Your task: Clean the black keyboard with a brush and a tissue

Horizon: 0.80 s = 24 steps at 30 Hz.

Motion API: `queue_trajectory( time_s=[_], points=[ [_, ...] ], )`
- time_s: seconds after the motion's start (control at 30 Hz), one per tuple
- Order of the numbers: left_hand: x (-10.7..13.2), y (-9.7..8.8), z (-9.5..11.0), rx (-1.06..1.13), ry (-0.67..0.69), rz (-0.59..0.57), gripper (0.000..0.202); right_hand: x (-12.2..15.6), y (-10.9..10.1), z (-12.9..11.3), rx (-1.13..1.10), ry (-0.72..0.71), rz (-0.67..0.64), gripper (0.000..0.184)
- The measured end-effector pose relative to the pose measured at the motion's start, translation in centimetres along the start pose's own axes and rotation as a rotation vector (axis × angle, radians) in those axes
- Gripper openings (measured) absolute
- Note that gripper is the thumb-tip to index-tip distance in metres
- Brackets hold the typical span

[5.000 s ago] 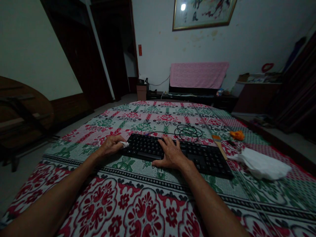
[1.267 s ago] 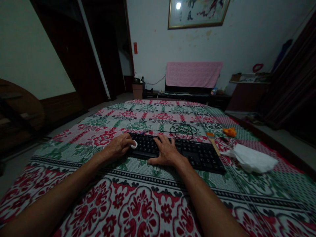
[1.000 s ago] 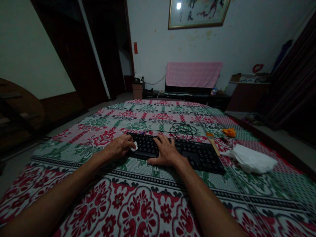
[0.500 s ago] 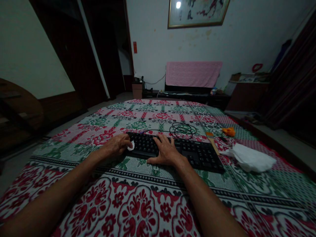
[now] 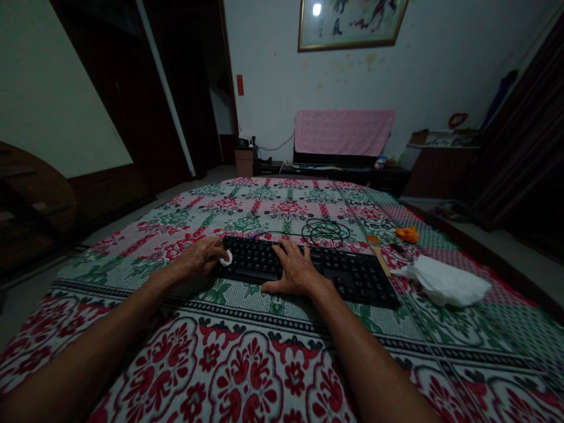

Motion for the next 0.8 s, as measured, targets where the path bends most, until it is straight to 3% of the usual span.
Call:
queue_trajectory(
  time_s=[0.13,0.3,0.5,0.67,0.8],
  points=[
    [0.0,0.1,0.4,0.046,0.024,0.033,0.03,0.0,0.1,0.1,0.012,0.002,0.001,0.107],
    [0.2,0.7,0.2,0.081,0.079,-0.02,0.028,-0.1,0.2,0.1,0.01,0.002,0.005,0.107],
    [0.4,-0.1,-0.2,0.083,0.084,0.013,0.026,-0.1,0.0,-0.1,0.001,0.01,-0.005,0.107],
    [0.3,-0.5,1.3,0.097,0.101,-0.07,0.026,0.0,0.0,-0.1,-0.009,0.015,-0.009,0.107],
    [0.3,-1.1,0.3,0.081,0.048,-0.118,0.028,0.0,0.1,0.0,-0.009,0.008,-0.008,0.107]
  ],
)
Point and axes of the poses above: each hand's wrist, its own x-axis away from the middle knuckle, its own y-axis out of the palm, z = x × y, the point moved 1 cm from there along -x, towards the middle knuckle, and after that the axes turned 10 degrees about z, right-handed, at the moved point
